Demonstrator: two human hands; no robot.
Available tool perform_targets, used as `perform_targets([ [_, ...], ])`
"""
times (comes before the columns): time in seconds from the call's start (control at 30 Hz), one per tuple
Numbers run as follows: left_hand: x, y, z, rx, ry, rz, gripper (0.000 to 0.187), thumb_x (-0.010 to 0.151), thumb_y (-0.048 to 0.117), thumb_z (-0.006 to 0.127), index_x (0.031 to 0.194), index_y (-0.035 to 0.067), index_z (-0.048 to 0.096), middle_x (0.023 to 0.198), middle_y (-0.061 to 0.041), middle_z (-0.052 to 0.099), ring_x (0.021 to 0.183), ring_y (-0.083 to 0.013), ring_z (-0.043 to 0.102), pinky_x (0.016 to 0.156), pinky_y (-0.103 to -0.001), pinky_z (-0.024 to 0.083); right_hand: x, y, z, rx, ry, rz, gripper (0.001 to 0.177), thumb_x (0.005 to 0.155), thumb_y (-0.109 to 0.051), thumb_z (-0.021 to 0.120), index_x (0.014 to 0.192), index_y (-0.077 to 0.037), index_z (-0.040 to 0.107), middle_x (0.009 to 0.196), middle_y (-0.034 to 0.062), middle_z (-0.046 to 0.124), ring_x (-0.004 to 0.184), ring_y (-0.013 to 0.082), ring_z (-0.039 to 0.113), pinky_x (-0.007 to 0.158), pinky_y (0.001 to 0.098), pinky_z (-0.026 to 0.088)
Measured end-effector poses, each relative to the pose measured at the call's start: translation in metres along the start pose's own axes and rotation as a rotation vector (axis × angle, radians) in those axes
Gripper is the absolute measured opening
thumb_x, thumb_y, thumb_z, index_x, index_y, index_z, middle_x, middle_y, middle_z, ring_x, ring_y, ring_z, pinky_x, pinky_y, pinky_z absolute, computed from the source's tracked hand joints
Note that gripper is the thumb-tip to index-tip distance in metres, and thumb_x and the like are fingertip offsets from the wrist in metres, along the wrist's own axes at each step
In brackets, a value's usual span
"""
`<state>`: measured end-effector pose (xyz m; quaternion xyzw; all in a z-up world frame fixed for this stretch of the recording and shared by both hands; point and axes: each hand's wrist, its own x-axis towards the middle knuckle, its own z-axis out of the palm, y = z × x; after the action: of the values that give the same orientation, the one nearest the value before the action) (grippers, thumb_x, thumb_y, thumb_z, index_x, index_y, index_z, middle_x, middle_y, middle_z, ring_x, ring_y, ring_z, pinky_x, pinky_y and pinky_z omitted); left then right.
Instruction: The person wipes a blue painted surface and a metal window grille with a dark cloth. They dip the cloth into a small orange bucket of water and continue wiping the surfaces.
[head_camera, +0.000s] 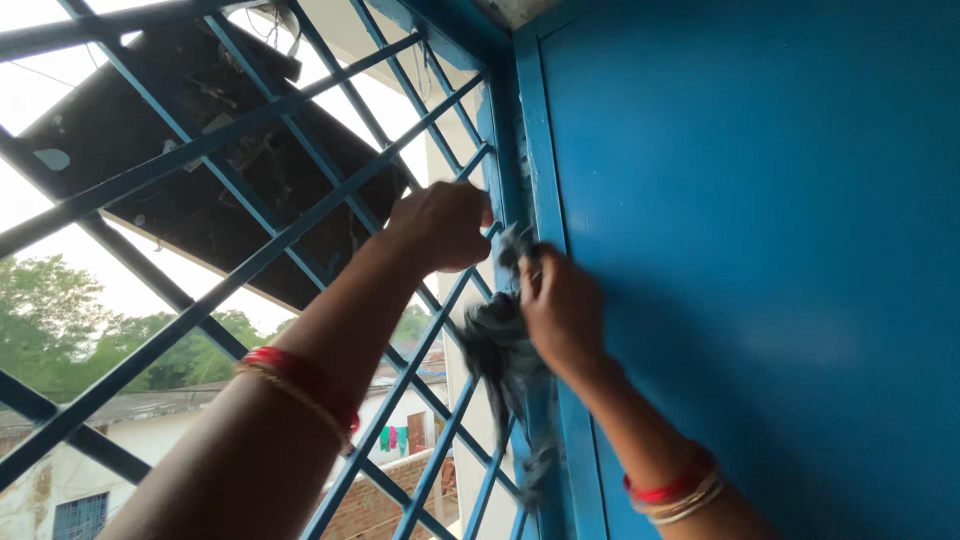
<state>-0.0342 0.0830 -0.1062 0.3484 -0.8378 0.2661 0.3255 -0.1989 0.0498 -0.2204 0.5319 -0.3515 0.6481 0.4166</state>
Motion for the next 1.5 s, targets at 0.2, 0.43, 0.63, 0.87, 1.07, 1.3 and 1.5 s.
perform_targets([
  [0.2,-0.018,0.004,0.024,-0.629,-0.528,-0.086,0.082,0.076,0.041,0.08,0.142,0.008,0.046,0.133,-0.019,0.064,0.114,-0.0302,0.071,0.088,-0.048,0.063,0.062,0.026,-0.021,0.247,0.095,0.089,0.024,0.104,-0.026,0.064,0.106,-0.002,0.067,0.085,0.0147,0.07,0.074,0.0256,0.068,0.068,0.0384,0.051],
  [0.43,-0.008,0.022,0.069,-0.809,-0.482,-0.036,0.054,0.086,0.029,0.07,0.136,0.011,0.06,0.122,-0.017,0.075,0.095,-0.0262,0.08,0.076,-0.04,0.068,0.091,0.017,-0.041,0.52,-0.227,0.191,0.026,0.103,-0.032,0.062,0.11,-0.009,0.074,0.094,0.0027,0.073,0.081,0.011,0.063,0.073,0.0288,0.05],
  [0.63,0.02,-0.014,0.068,-0.827,-0.023,-0.283,0.047,0.093,0.009,0.061,0.139,0.017,0.054,0.111,-0.015,0.073,0.086,-0.027,0.08,0.07,-0.037,0.069,0.083,0.019,-0.121,-0.034,-0.838,0.14,0.05,0.07,-0.047,0.083,0.103,-0.01,0.077,0.088,0.0117,0.08,0.084,0.0187,0.074,0.082,0.0312,0.056],
  [0.87,0.056,-0.007,0.086,-0.602,0.422,-0.049,0.042,0.089,0.009,0.07,0.129,0.011,0.061,0.11,-0.015,0.074,0.087,-0.0267,0.08,0.069,-0.033,0.063,0.054,0.026,-0.109,-0.128,-0.297,-0.303,0.066,0.09,-0.052,0.082,0.135,-0.007,0.062,0.125,0.0189,0.062,0.111,0.0309,0.065,0.088,0.0396,0.056],
  [1.07,0.061,-0.001,0.075,-1.057,0.235,0.069,0.052,0.086,-0.001,0.062,0.136,0.013,0.053,0.117,-0.017,0.067,0.103,-0.0299,0.077,0.074,-0.033,0.065,0.025,0.03,-0.024,0.035,-0.063,-0.372,0.064,0.102,-0.022,0.086,0.153,-0.009,0.05,0.141,0.0174,0.048,0.129,0.0318,0.057,0.106,0.0393,0.053],
  [1.3,0.049,-0.05,0.056,0.09,0.479,0.184,0.065,0.08,-0.006,0.07,0.141,0.012,0.054,0.137,-0.019,0.056,0.119,-0.0338,0.063,0.071,-0.039,0.062,0.05,0.037,0.015,-0.046,0.048,-0.28,0.046,0.097,-0.025,0.088,0.128,0.001,0.066,0.123,0.019,0.048,0.107,0.0304,0.057,0.094,0.0399,0.053],
  [1.5,0.073,-0.07,0.041,0.744,0.891,0.131,0.076,0.055,0.024,0.088,0.125,0.012,0.062,0.137,-0.016,0.053,0.134,-0.0308,0.049,0.108,-0.055,0.039,0.102,0.043,0.073,-0.077,0.193,-0.292,0.04,0.109,-0.028,0.073,0.13,0.005,0.063,0.121,0.0236,0.046,0.101,0.032,0.057,0.086,0.0411,0.053],
])
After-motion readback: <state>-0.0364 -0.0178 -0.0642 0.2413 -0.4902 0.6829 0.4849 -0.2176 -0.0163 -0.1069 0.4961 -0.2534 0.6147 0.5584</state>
